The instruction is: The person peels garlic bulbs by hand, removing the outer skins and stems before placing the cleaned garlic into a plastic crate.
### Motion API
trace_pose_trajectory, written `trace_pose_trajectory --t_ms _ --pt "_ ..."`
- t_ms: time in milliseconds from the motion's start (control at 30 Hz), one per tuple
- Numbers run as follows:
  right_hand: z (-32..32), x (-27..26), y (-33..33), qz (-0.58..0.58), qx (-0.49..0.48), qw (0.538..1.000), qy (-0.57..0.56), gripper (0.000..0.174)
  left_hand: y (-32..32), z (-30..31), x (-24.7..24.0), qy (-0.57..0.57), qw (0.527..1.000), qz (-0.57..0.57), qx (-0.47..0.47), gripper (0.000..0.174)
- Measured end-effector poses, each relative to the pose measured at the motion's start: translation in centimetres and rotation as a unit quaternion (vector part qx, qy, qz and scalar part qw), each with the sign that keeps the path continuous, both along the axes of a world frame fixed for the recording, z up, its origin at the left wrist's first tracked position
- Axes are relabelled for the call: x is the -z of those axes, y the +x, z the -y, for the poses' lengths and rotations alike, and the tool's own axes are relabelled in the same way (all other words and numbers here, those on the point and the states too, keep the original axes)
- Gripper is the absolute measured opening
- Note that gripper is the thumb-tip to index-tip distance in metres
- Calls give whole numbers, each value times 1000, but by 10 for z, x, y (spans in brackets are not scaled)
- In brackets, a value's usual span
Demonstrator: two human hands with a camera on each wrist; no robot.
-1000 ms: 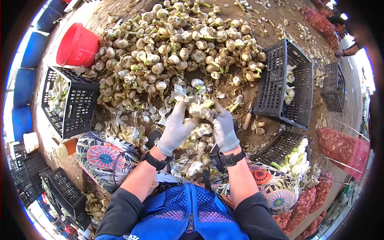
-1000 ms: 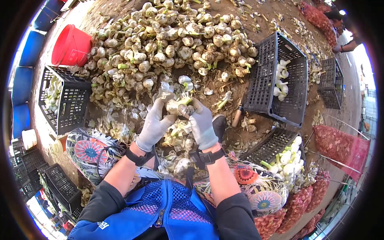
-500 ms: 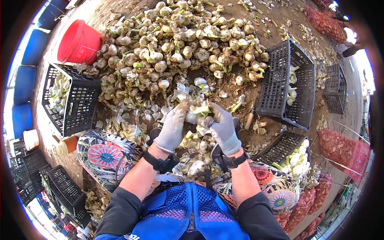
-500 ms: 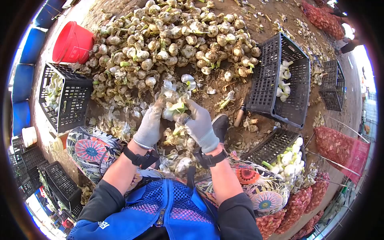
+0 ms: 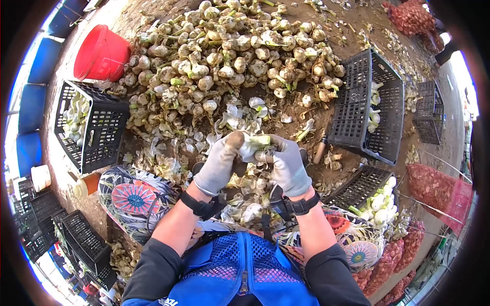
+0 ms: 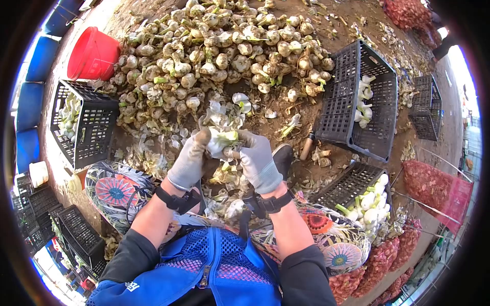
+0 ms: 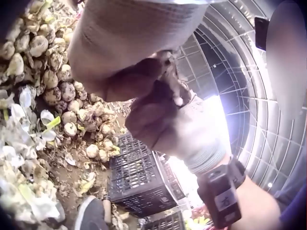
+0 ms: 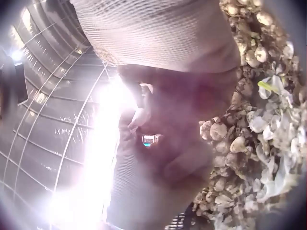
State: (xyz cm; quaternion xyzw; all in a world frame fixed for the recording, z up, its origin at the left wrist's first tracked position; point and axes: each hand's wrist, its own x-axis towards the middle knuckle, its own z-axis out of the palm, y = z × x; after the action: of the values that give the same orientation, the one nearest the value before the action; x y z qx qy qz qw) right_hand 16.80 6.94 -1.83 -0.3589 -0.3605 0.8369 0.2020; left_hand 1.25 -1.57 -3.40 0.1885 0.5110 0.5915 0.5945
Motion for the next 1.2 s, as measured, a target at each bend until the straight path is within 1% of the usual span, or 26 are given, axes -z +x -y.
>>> trace_pose_trajectory --t_ms 67,100,167,200,333,367,400,433,467,533,600,667,700,733,800,833,867,900,933,967,1000,1033,1100,1133,1167,1200 --pt "3 2 1 27 13 999 41 39 -7 1 -4 -71 992 81 66 62" --pt "1 1 2 26 13 999 42 39 -8 4 -2 -82 987 114 78 60" --pt "-6 -5 4 155 -56 967 196 39 -8 2 -7 -84 980 155 86 61" --pt "-6 -6 5 156 -55 967 196 39 -6 1 -10 -85 972 198 94 61" --pt "-5 -12 3 92 2 989 116 37 4 -1 -11 -76 974 208 48 56" --pt "-4 -14 3 60 37 995 71 37 4 -2 -8 -36 994 85 50 51" --pt "-4 -12 8 89 17 993 70 38 4 -6 -6 8 998 -38 55 47" --pt "-2 -5 7 34 47 997 51 38 3 -7 -4 -4 986 -155 61 40" --pt "1 -1 2 -21 77 996 33 39 5 -10 -4 8 989 -139 51 47" --pt "3 11 4 59 105 992 28 29 11 -13 -4 44 986 -154 50 51" --pt "5 34 6 39 146 988 16 27 12 -11 -3 48 982 -161 84 55" --pt "4 42 12 120 103 983 95 27 14 -9 0 3 983 -151 100 56" --pt "3 49 16 143 130 980 42 27 12 -5 12 -12 962 -248 112 55" --pt "-3 69 23 233 71 961 133 38 18 -10 -3 -49 961 -251 104 55" --pt "-14 77 43 271 90 953 99 29 16 -6 19 -45 973 -216 68 52" --pt "-26 78 62 342 66 888 299 25 12 -3 31 -63 976 -195 69 50" --pt "-42 54 78 375 106 900 194 21 8 0 41 -83 979 -174 69 48" --pt "-66 62 106 391 185 863 260 17 6 2 45 -94 976 -184 69 45" --pt "-108 69 153 530 137 734 402 17 6 3 47 -113 972 -190 75 46" --pt "-141 39 201 426 270 750 427 23 5 2 49 -108 972 -193 81 45" --pt "-154 -47 209 359 438 755 332 22 6 0 50 -106 971 -197 85 45" --pt "-179 -81 253 228 497 756 361 25 8 -2 47 -105 972 -194 86 45" --pt "-225 -152 312 295 598 655 356 32 13 -7 37 -113 963 -227 97 44" --pt "-227 -182 302 288 632 623 361 27 18 -10 38 -114 963 -224 98 44" --pt "-230 -195 300 245 619 649 369 19 22 -12 43 -99 970 -208 81 42" --pt "-230 -195 291 245 614 656 364 19 24 -10 47 -90 975 -195 60 40"
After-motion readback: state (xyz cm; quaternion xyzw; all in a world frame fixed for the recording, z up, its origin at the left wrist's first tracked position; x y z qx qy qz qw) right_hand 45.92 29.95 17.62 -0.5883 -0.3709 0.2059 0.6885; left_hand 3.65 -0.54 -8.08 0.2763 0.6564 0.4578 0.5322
